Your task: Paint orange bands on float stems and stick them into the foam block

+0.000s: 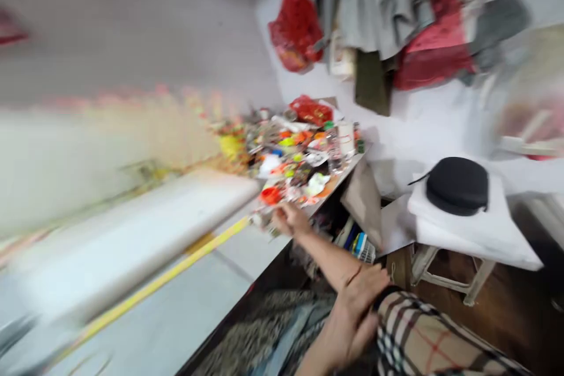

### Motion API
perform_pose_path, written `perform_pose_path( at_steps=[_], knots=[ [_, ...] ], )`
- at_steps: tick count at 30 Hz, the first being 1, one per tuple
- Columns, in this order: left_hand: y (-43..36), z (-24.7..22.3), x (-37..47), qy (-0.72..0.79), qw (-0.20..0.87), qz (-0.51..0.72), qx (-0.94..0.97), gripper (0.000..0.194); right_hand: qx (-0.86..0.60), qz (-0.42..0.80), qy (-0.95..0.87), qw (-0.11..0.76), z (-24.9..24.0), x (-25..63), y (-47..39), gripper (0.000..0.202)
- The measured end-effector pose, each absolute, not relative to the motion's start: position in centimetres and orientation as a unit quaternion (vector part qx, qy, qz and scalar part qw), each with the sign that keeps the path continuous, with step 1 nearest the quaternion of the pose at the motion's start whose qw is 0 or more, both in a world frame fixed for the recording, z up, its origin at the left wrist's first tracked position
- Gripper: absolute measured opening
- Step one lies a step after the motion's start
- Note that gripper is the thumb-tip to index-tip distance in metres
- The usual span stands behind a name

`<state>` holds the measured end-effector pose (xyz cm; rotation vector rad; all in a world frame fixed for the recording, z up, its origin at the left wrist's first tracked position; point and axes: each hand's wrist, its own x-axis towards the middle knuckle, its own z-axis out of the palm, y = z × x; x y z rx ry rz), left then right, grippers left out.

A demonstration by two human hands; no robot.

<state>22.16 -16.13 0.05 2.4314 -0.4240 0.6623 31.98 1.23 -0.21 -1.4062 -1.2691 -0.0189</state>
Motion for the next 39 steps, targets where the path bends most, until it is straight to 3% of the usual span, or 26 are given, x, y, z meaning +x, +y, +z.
perform_pose_path(
  at_steps=[5,9,16,39],
  knots=[
    [-13.3,-2.5,21.8,-0.058,0.194,0.324,0.924,0.043,-0.59,0.016,-0.55,0.591,-2.7,32.7,2.5,0.03],
    [-9.2,-3.7,22.7,0.042,0.176,0.352,0.918,0.042,-0.576,-0.007,-0.556,0.6,-3.4,33.2,2.0,0.026],
    [-6.3,-5.1,23.7,0.059,0.12,0.397,0.908,0.038,-0.552,-0.071,-0.554,0.619,-3.4,33.2,2.1,0.024],
    [-7.9,-6.4,23.6,0.097,0.16,0.427,0.885,0.044,-0.549,-0.051,-0.577,0.602,-2.8,33.3,2.0,0.02]
  ],
)
